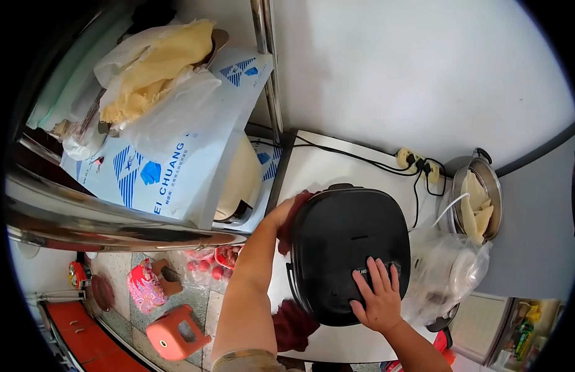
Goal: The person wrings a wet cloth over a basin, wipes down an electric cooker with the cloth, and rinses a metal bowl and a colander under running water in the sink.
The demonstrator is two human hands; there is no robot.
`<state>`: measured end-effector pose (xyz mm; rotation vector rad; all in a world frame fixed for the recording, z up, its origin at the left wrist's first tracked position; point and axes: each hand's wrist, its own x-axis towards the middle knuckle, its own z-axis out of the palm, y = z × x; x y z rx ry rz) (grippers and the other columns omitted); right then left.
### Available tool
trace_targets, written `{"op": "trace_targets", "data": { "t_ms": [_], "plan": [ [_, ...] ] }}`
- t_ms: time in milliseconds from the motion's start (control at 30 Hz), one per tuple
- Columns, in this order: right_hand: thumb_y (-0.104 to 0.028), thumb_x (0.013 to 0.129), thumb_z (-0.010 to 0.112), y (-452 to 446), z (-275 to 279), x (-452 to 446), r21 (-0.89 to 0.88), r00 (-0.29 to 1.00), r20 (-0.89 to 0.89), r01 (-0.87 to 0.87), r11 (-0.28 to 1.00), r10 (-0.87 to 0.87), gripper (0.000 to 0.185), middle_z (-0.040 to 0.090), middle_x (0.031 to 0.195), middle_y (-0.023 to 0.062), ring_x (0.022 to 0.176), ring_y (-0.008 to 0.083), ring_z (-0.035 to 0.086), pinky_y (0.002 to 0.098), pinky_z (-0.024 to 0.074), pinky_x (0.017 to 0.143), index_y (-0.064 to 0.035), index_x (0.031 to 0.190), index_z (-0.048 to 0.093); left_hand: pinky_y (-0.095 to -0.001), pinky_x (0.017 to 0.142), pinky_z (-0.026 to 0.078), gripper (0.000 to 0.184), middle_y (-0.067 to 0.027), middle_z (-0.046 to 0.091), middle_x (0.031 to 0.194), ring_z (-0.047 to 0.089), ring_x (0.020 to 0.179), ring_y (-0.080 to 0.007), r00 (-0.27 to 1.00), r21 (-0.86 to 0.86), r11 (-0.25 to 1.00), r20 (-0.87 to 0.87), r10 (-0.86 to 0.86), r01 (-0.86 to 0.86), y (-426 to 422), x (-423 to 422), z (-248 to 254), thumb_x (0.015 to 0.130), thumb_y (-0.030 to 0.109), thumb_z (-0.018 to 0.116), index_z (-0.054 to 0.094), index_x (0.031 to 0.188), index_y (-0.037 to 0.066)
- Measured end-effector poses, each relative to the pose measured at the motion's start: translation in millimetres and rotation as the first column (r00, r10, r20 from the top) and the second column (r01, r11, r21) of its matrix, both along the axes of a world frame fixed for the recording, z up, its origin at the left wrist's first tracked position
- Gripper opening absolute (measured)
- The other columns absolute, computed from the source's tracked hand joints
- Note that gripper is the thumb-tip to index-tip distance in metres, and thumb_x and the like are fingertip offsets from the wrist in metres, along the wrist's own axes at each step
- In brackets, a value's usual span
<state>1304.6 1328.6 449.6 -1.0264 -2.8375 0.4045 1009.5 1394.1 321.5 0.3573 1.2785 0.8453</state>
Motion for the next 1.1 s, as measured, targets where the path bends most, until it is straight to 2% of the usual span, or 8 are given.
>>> {"op": "trace_targets", "data": {
  "t_ms": [167,300,467,533,600,733,933,1100],
  "plan": [
    [-0.035,0.074,0.054,1.1,4.0,-1.1,0.013,1.0,0.004,-0.007,1.0,0.007,0.053,0.033,0.135,0.0177,0.124,0.0328,0.032,0.0508,0.0188,0.101,-0.0155,0.123,0.047,-0.0314,0.095,0.032,0.058,-0.0138,0.048,0.124,0.043,0.112,-0.0215,0.906,0.108,0.988,-0.42,-0.059,0.114,-49.6,8.2,-0.8,0.09,0.049,0.033,0.04,0.129,0.007],
    [-0.035,0.073,0.054,-0.4,5.8,-1.0,0.014,1.0,-0.01,-0.005,1.0,0.005,0.054,0.034,0.135,0.0178,0.123,0.0328,0.032,0.0506,0.0188,0.101,-0.0153,0.123,0.047,-0.0292,0.1,0.027,0.064,-0.0146,0.044,0.128,0.038,0.121,-0.0225,0.925,0.253,0.942,-0.25,0.286,-0.222,-136.0,47.0,-150.4,0.091,0.053,0.026,0.034,0.132,0.005],
    [-0.035,0.073,0.053,-0.2,5.2,0.0,0.003,1.0,0.001,-0.003,1.0,0.002,0.053,0.035,0.134,0.018,0.123,0.0329,0.033,0.0505,0.0187,0.101,-0.0156,0.122,0.049,-0.0294,0.101,0.026,0.065,-0.0136,0.042,0.13,0.038,0.122,-0.023,0.946,0.225,0.936,-0.123,0.301,-0.269,-113.2,34.7,-124.1,0.09,0.055,0.027,0.035,0.132,0.005],
    [-0.035,0.073,0.053,0.9,5.4,-0.6,0.0,1.0,-0.001,0.004,1.0,-0.004,0.052,0.035,0.133,0.0181,0.123,0.033,0.033,0.0505,0.0187,0.101,-0.0158,0.121,0.049,-0.0287,0.1,0.027,0.06,-0.0127,0.044,0.128,0.039,0.119,-0.0215,0.932,0.359,0.927,-0.286,0.221,-0.11,-75.2,14.0,-83.2,0.091,0.051,0.031,0.037,0.131,0.006],
    [-0.036,0.074,0.053,0.7,5.7,-1.7,-0.01,1.0,0.027,0.004,1.0,-0.004,0.052,0.035,0.134,0.018,0.123,0.0331,0.033,0.0508,0.0186,0.101,-0.0161,0.121,0.049,-0.0287,0.093,0.034,0.055,-0.0105,0.05,0.121,0.047,0.109,-0.0205,0.993,0.364,0.931,-0.107,0.054,-0.011,-25.2,-2.9,-29.0,0.089,0.048,0.036,0.044,0.126,0.008],
    [-0.036,0.073,0.052,3.5,2.1,-1.7,-0.036,1.0,0.005,0.001,0.999,-0.001,0.051,0.035,0.132,0.0223,0.122,0.0376,0.033,0.053,0.0167,0.101,-0.0116,0.118,0.05,-0.0282,0.086,0.04,0.046,-0.007,0.056,0.113,0.052,0.098,-0.0166,0.988,0.091,0.987,0.072,-0.138,0.131,31.0,-6.3,31.9,0.087,0.04,0.045,0.052,0.12,0.008],
    [-0.037,0.074,0.05,2.2,1.0,-1.6,-0.044,1.0,0.025,-0.008,0.999,0.009,0.051,0.035,0.132,0.0222,0.122,0.0373,0.033,0.0523,0.0167,0.102,-0.0117,0.117,0.051,-0.0291,0.083,0.042,0.041,-0.0064,0.059,0.107,0.054,0.094,-0.016,0.978,0.154,0.979,0.137,-0.155,0.133,26.4,-8.9,-36.4,0.085,0.035,0.053,0.057,0.114,0.007],
    [-0.033,0.071,0.055,-0.3,1.7,-2.2,-0.001,1.0,0.0,0.013,1.0,-0.013,0.051,0.036,0.133,0.0186,0.123,0.0335,0.034,0.0509,0.0201,0.1,-0.0141,0.118,0.052,-0.0304,0.082,0.042,0.042,-0.0094,0.057,0.109,0.053,0.095,-0.0168,0.98,0.108,0.984,-0.124,0.156,-0.143,-31.4,6.0,-49.9,0.087,0.033,0.049,0.049,0.12,0.007]
  ]
}}
